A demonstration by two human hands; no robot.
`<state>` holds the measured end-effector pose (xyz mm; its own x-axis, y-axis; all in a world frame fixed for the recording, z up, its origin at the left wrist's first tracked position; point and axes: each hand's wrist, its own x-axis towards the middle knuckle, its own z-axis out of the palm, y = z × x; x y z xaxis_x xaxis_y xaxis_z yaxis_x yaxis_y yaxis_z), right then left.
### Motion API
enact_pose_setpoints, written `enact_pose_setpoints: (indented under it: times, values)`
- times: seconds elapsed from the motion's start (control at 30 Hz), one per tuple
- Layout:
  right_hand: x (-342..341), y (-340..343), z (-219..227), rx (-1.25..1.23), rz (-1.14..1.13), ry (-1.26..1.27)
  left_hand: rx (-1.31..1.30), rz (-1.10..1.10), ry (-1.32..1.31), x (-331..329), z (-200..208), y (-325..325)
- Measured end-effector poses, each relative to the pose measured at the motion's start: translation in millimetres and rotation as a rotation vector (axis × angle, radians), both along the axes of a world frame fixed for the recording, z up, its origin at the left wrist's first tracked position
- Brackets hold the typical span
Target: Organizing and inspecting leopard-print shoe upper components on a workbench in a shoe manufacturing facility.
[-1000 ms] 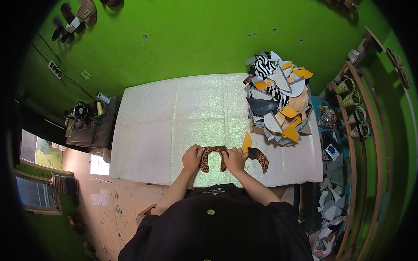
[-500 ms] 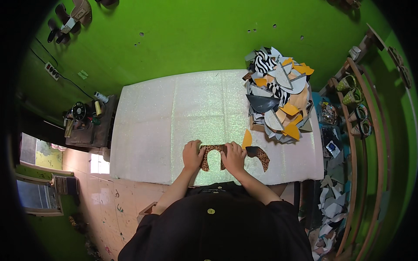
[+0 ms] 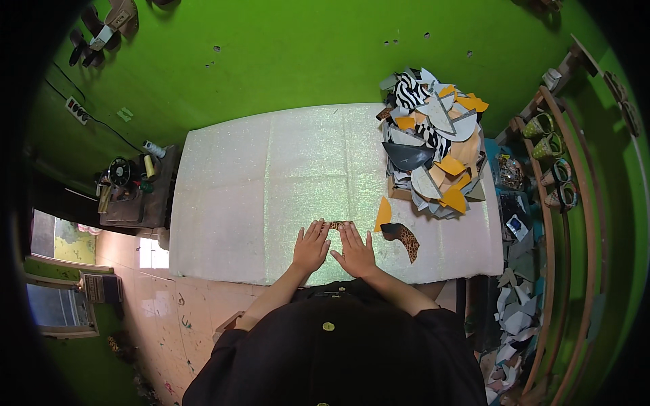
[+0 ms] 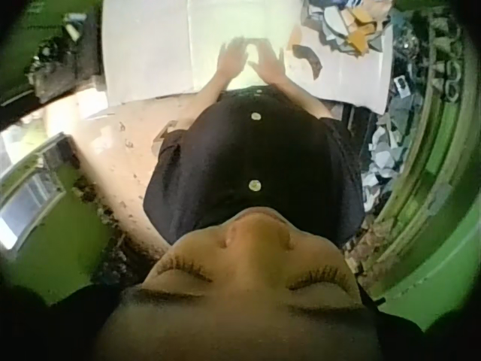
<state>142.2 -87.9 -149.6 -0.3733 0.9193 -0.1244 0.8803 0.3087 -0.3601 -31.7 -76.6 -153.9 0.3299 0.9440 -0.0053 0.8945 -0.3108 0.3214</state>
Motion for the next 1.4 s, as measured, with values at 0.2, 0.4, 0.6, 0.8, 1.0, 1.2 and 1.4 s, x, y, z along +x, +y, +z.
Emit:
enact_pose_setpoints:
  times: [0.2, 0.4, 0.6, 0.8, 1.0, 1.2, 1.4]
  values:
    - [-3, 5, 10, -0.114, -0.087, 0.098, -0.035, 0.02, -0.014, 0, 1, 1]
    - [37, 16, 33, 0.149, -0.296, 0.272, -0.058, 0.035, -0.168, -1, 28, 9]
    - [91, 26, 42, 0.058, -0.448, 0.185, 0.127, 0.098, -0.376, 11, 57, 21]
    - [99, 15, 62, 0.006, -0.317, 0.183, 0.357, 0.116, -0.639, 7, 69, 44]
    - [102, 18, 66, 0.001, -0.282, 0.232, 0.133, 0.234, -1.067, 9, 105, 45]
    - [70, 38, 127, -0.398, -0.281, 0.89, 0.277, -0.073, -0.742, 16, 138, 39]
    - [49, 44, 144, -0.35, 0.043, 1.017, -0.197, -0.261, -0.738, 11, 161, 44]
